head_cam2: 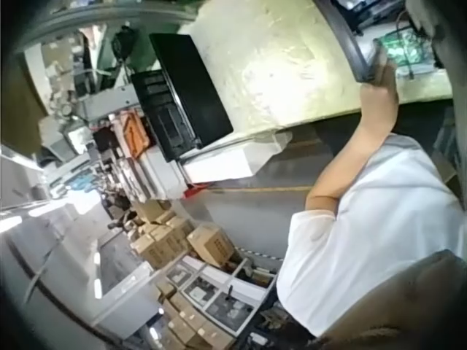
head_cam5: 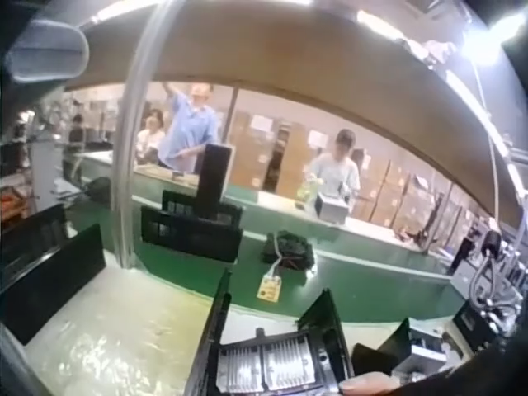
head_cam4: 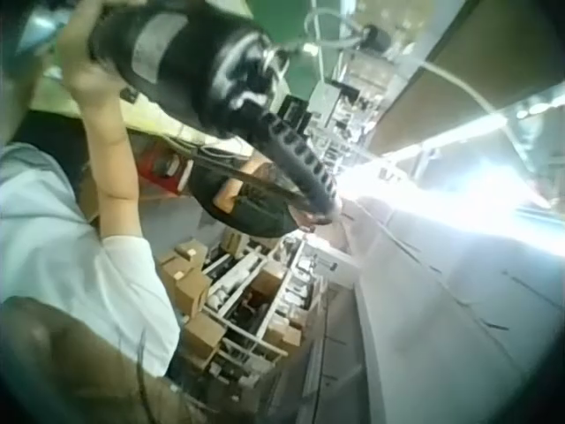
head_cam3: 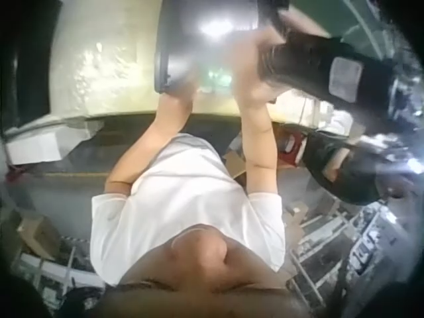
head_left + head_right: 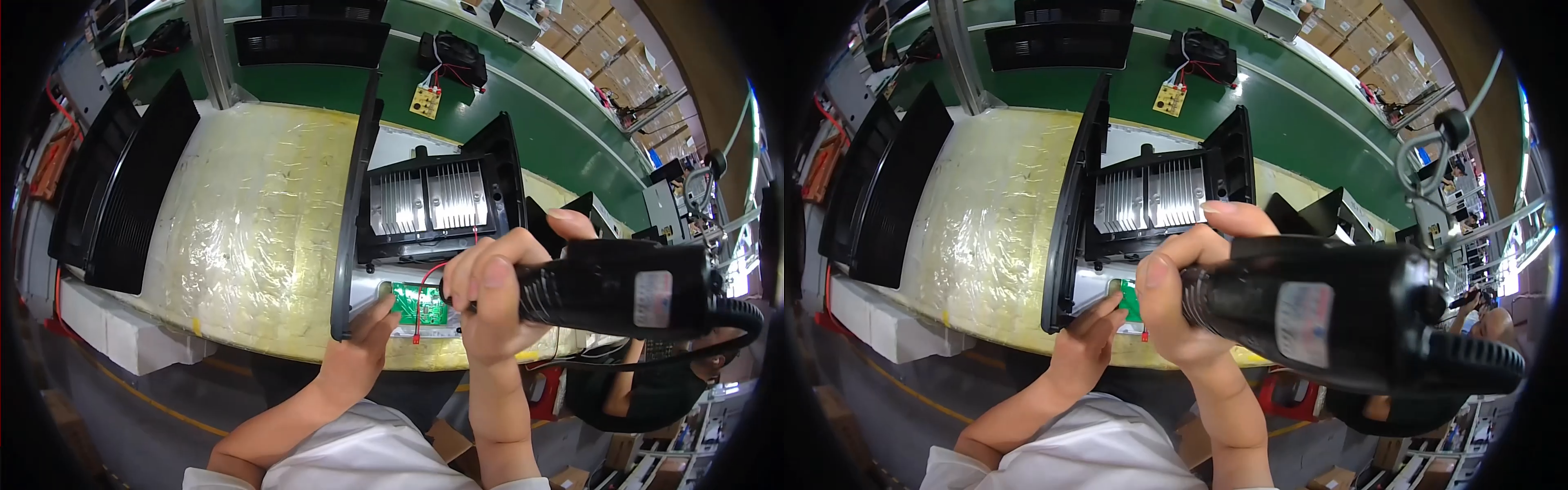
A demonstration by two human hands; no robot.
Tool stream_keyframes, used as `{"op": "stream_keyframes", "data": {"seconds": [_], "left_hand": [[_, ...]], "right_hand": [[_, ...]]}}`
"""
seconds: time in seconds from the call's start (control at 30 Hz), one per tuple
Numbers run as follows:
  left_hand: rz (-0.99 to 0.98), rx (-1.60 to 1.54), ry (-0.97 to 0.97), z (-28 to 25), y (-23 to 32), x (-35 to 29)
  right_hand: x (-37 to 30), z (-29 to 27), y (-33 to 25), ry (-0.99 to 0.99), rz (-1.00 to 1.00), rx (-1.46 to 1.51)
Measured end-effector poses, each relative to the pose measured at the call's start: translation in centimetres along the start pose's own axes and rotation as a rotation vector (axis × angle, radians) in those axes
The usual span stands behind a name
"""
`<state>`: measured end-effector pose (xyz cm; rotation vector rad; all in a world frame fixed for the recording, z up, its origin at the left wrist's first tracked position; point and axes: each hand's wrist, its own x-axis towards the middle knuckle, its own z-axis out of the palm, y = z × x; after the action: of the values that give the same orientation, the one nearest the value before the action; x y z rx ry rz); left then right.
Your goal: Installing cooling fans and heatsinks into electronic device enclosures using an electric screwdriver.
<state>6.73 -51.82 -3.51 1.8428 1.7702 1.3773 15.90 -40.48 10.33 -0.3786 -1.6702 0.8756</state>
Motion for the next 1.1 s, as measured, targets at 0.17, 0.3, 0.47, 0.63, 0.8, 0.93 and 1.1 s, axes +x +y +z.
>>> {"op": "stream_keyframes", "data": {"seconds": [0.17,0.3,0.47,0.63,0.8,0.93,1.1], "left_hand": [[-0.010,0.020,-0.020,-0.5,0.0,0.5],[-0.041,-0.015,-0.062,-0.9,0.4,1.0],[-0.029,-0.026,-0.130,-1.6,-1.4,-0.2],[0.001,-0.052,-0.021,-3.4,-4.4,-1.1],[-0.083,-0.021,0.036,-4.1,-4.4,-0.2],[0.049,0.032,-0.012,-4.0,-6.9,-0.1],[-0.036,0.039,0.043,-4.9,-6.9,0.1]], "right_hand": [[-0.4,0.5,2.0,-0.020,0.027,-0.067],[-0.6,0.4,2.6,-0.029,0.055,-0.057],[-1.3,2.3,2.4,0.053,0.206,0.137],[-1.4,7.2,3.9,0.080,0.143,0.114],[-1.3,9.1,5.0,0.139,0.157,0.158],[0.5,6.2,0.8,0.196,0.139,0.183],[2.4,-2.5,-2.6,0.276,-0.161,0.274]]}}
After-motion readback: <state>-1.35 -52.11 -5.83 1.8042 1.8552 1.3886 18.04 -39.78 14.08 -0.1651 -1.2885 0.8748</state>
